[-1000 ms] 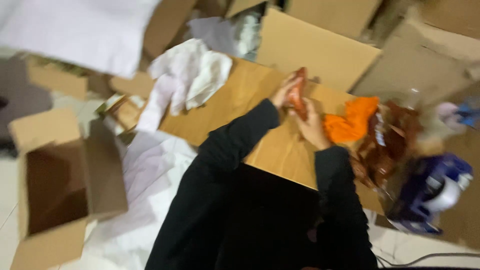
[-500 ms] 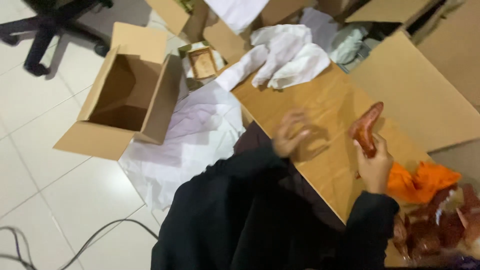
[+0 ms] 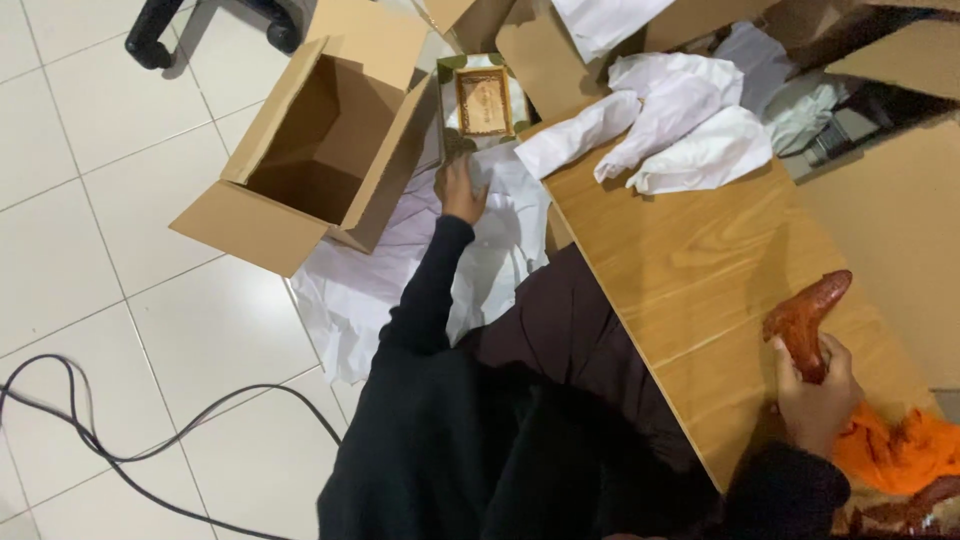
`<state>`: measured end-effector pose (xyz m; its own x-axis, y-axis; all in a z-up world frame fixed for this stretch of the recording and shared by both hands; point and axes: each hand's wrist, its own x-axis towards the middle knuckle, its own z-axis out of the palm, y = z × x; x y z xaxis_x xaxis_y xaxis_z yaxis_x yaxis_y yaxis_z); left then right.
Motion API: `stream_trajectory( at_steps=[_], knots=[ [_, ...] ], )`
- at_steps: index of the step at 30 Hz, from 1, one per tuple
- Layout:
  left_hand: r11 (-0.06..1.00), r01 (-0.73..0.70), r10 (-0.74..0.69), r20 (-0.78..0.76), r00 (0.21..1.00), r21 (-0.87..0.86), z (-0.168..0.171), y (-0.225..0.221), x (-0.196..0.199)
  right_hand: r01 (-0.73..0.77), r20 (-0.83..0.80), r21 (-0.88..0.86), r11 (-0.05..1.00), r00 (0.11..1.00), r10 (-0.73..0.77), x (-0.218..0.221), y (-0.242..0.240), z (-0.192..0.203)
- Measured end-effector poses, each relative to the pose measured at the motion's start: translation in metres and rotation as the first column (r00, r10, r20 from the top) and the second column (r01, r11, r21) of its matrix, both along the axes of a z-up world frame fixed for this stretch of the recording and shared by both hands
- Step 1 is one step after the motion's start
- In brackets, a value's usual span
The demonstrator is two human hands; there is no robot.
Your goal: Wrapping a wooden figurine in white tissue paper for packaging
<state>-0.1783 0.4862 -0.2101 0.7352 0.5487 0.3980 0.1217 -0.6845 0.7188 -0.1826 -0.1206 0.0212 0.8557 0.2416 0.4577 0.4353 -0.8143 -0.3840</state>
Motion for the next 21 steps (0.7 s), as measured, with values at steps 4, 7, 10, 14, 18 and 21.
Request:
stream_trajectory(
  at_steps=[4,7,10,14,18,21],
  knots=[
    [0.985,0.158,-0.166,-0.138,0.976,-0.063,-0.023,0.032,0.05,-0.001,0.073,-0.067,0.998,0.997,0.006,-0.001,0.002,-0.005],
    [0.955,0.253,-0.237,-0.114,0.965,0.156,-0.034,0.037,0.07,0.086,-0.157,0.067,0.994,0.985,-0.074,-0.003,0.01,0.001],
    [0.965,0.245,-0.247,0.008,0.969,0.096,-0.03,0.04,0.075,0.059,-0.09,-0.058,0.997,0.994,-0.065,-0.003,0.009,0.001],
    [0.971,0.056,-0.001,0.231,0.973,-0.231,0.007,0.04,0.049,0.041,-0.151,0.088,0.995,0.988,-0.028,0.0,0.007,-0.006],
    [0.929,-0.112,0.197,0.212,0.957,-0.353,0.075,0.034,0.009,0.013,-0.053,-0.033,0.999,0.998,-0.014,0.003,-0.001,-0.013],
    [0.916,-0.088,0.292,0.499,0.816,-0.391,-0.001,0.078,0.036,-0.007,-0.034,-0.024,1.0,0.999,0.006,-0.004,0.008,-0.001]
  ],
)
